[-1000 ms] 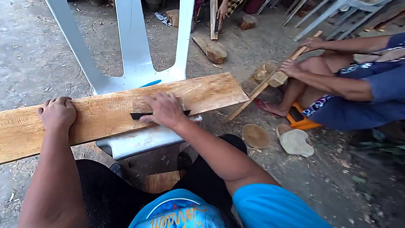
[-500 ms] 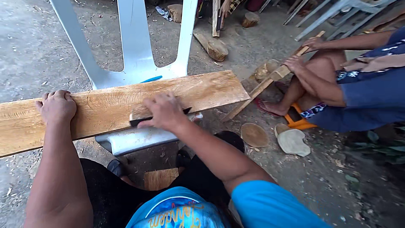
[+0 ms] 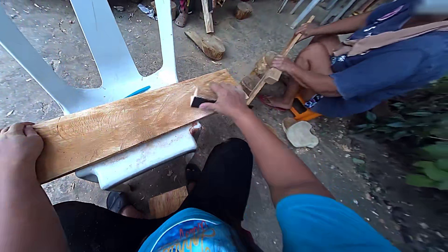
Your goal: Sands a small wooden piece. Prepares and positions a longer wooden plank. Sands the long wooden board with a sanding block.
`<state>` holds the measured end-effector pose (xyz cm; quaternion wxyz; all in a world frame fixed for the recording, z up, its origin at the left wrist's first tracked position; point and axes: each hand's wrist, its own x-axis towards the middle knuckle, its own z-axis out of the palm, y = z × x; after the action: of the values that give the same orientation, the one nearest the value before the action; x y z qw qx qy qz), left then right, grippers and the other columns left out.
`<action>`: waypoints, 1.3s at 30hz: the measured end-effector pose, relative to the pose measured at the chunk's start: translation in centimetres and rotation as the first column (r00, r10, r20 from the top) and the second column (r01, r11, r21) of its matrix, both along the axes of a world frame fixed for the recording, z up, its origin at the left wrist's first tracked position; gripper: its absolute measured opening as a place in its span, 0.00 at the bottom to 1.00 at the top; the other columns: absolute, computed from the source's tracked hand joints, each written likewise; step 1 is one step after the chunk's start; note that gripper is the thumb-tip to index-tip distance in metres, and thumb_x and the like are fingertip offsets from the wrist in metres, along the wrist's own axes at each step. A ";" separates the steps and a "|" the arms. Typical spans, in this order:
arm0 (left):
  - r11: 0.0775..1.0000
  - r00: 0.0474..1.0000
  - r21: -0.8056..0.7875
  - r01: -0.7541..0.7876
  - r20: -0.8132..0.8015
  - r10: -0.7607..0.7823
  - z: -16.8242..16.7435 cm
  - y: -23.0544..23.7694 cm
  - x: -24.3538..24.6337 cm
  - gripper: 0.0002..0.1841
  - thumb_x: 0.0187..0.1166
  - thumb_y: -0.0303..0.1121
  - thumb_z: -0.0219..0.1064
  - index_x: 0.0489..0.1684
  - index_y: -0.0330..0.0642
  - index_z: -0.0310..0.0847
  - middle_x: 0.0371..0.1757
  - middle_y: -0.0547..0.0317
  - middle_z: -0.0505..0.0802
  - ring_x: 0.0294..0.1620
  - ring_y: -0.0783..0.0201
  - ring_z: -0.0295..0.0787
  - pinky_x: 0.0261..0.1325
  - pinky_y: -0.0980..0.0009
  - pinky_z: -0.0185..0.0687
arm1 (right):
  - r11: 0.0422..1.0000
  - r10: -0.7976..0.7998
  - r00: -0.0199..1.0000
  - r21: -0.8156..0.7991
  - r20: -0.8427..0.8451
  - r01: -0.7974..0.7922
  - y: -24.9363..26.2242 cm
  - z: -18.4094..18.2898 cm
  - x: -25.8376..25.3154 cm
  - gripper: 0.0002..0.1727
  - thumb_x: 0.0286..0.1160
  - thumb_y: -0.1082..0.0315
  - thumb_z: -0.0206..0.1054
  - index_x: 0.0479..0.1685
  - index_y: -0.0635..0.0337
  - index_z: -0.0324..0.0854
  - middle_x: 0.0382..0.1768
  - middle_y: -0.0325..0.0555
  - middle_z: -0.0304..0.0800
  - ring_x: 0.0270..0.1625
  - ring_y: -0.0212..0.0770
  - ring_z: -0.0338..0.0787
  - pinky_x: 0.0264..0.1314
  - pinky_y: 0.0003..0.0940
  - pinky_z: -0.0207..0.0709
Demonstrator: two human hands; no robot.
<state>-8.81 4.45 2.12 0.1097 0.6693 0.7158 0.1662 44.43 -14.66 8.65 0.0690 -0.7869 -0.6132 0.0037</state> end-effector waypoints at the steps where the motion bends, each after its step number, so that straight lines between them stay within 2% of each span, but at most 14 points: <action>1: 1.000 1.000 -0.004 0.002 -0.011 -0.002 0.1 0.0 0.0 0.27 0.94 0.43 0.39 0.70 0.34 0.79 0.75 0.27 0.81 0.82 0.30 0.70 0.80 0.28 0.59 | 0.992 -0.120 0.993 -0.030 -0.009 0.120 -0.2 -0.1 3.0 0.49 0.64 0.26 0.70 0.78 0.54 0.77 0.69 0.63 0.86 0.73 0.67 0.83 0.74 0.75 0.67; 3: 1.000 0.999 0.000 0.002 -0.043 -0.002 0.1 -0.1 0.0 0.27 0.93 0.43 0.38 0.70 0.36 0.80 0.74 0.29 0.82 0.84 0.30 0.68 0.80 0.25 0.55 | 0.956 -0.289 0.956 -0.061 -0.043 0.286 -0.2 0.1 6.8 0.51 0.65 0.26 0.71 0.82 0.53 0.73 0.74 0.64 0.82 0.76 0.68 0.81 0.76 0.76 0.65; 6: 1.000 0.998 0.019 0.000 -0.055 0.001 -0.4 0.4 -0.3 0.27 0.92 0.43 0.39 0.69 0.38 0.80 0.73 0.32 0.84 0.84 0.32 0.67 0.81 0.23 0.49 | 0.957 -0.286 0.957 -0.063 -0.047 0.283 0.7 0.4 5.4 0.51 0.66 0.28 0.71 0.80 0.60 0.73 0.71 0.68 0.83 0.74 0.70 0.82 0.74 0.76 0.67; 11: 1.000 0.999 0.003 0.003 -0.052 -0.003 0.0 0.3 0.0 0.27 0.92 0.42 0.39 0.70 0.35 0.79 0.74 0.29 0.83 0.83 0.30 0.68 0.79 0.24 0.56 | 0.965 0.222 0.975 0.146 -0.002 -0.219 2.5 -0.9 -11.5 0.47 0.55 0.24 0.74 0.63 0.56 0.87 0.52 0.58 0.93 0.60 0.59 0.91 0.70 0.67 0.74; 14: 1.000 1.000 -0.014 0.014 -0.024 -0.015 0.7 -0.3 0.5 0.26 0.94 0.41 0.39 0.70 0.31 0.78 0.75 0.27 0.81 0.82 0.30 0.70 0.80 0.29 0.59 | 0.839 0.528 0.847 0.184 -0.055 -0.512 3.5 -0.8 -22.9 0.40 0.58 0.26 0.75 0.63 0.45 0.88 0.49 0.49 0.93 0.57 0.52 0.91 0.64 0.58 0.77; 16: 0.989 0.993 0.102 0.110 -0.057 -0.104 -0.6 -0.5 -0.5 0.27 0.94 0.41 0.38 0.68 0.30 0.79 0.68 0.22 0.84 0.71 0.25 0.79 0.69 0.26 0.70 | 0.778 0.628 0.766 0.106 -0.133 -0.619 3.8 -0.1 -26.7 0.37 0.64 0.31 0.74 0.70 0.42 0.85 0.54 0.47 0.92 0.62 0.51 0.88 0.66 0.56 0.74; 17: 0.965 0.987 0.213 0.155 -0.074 -0.143 -2.1 -0.1 -1.6 0.27 0.92 0.42 0.39 0.65 0.31 0.80 0.60 0.21 0.87 0.61 0.24 0.85 0.55 0.24 0.76 | 0.763 0.644 0.745 0.066 -0.171 -0.644 3.8 0.4 -26.9 0.37 0.67 0.34 0.74 0.74 0.42 0.82 0.57 0.48 0.91 0.64 0.51 0.86 0.67 0.55 0.72; 19: 0.999 0.998 -0.035 0.010 0.070 -0.007 0.1 -1.0 0.0 0.26 0.95 0.42 0.38 0.76 0.35 0.73 0.69 0.21 0.81 0.72 0.22 0.77 0.66 0.21 0.65 | 0.777 0.628 0.759 0.069 -0.174 -0.626 3.5 0.7 -25.0 0.36 0.68 0.36 0.75 0.75 0.43 0.82 0.57 0.49 0.90 0.64 0.52 0.86 0.67 0.55 0.73; 21: 0.992 0.992 -0.112 -0.060 0.107 0.073 1.0 -1.1 0.9 0.25 0.95 0.41 0.38 0.79 0.37 0.72 0.72 0.23 0.81 0.76 0.25 0.74 0.70 0.22 0.63 | 0.837 0.546 0.828 0.124 -0.127 -0.532 2.8 0.5 -20.4 0.36 0.67 0.38 0.77 0.72 0.47 0.84 0.54 0.53 0.92 0.61 0.54 0.89 0.64 0.56 0.75; 26: 0.993 0.992 -0.105 -0.059 0.107 0.070 0.3 -0.6 0.5 0.26 0.96 0.42 0.37 0.79 0.37 0.72 0.72 0.24 0.81 0.76 0.26 0.75 0.70 0.23 0.63 | 0.998 0.051 0.998 0.031 -0.026 -0.050 2.4 0.2 -3.9 0.45 0.64 0.27 0.71 0.75 0.51 0.82 0.60 0.61 0.91 0.66 0.64 0.88 0.69 0.70 0.71; 29: 0.998 0.995 -0.053 -0.045 0.087 0.049 -0.1 -0.3 0.3 0.26 0.95 0.41 0.39 0.75 0.36 0.75 0.74 0.25 0.80 0.78 0.26 0.72 0.72 0.23 0.61 | 0.961 -0.273 0.961 -0.051 -0.046 0.270 2.9 0.2 4.0 0.50 0.64 0.25 0.69 0.81 0.51 0.75 0.71 0.63 0.85 0.75 0.67 0.82 0.77 0.79 0.61; 32: 1.000 1.000 0.015 -0.002 -0.012 0.003 -0.2 -0.2 0.0 0.26 0.93 0.42 0.40 0.69 0.35 0.80 0.74 0.29 0.82 0.82 0.30 0.69 0.78 0.26 0.58 | 0.902 -0.430 0.899 -0.075 -0.088 0.424 4.1 0.5 5.4 0.51 0.65 0.25 0.69 0.83 0.52 0.72 0.71 0.65 0.84 0.75 0.67 0.82 0.79 0.77 0.61; 35: 1.000 0.999 0.010 -0.011 -0.038 0.011 -0.4 0.2 0.0 0.27 0.92 0.44 0.39 0.68 0.39 0.81 0.73 0.33 0.84 0.85 0.32 0.67 0.81 0.24 0.49 | 0.953 -0.301 0.949 -0.045 -0.097 0.298 5.3 0.7 0.3 0.50 0.65 0.27 0.72 0.79 0.56 0.74 0.68 0.66 0.86 0.73 0.68 0.84 0.77 0.76 0.65; 39: 1.000 0.999 0.014 0.001 -0.052 0.000 -0.3 -0.1 -0.1 0.26 0.92 0.43 0.39 0.70 0.39 0.81 0.74 0.34 0.84 0.84 0.31 0.67 0.80 0.22 0.49 | 0.959 0.269 0.963 0.105 -0.031 -0.265 7.3 -0.6 -13.1 0.47 0.56 0.23 0.74 0.67 0.53 0.86 0.55 0.58 0.93 0.62 0.60 0.89 0.72 0.69 0.72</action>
<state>-8.90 4.40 1.78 0.0865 0.6744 0.7170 0.1540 31.32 -7.37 8.08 0.1209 -0.6922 -0.7115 0.0003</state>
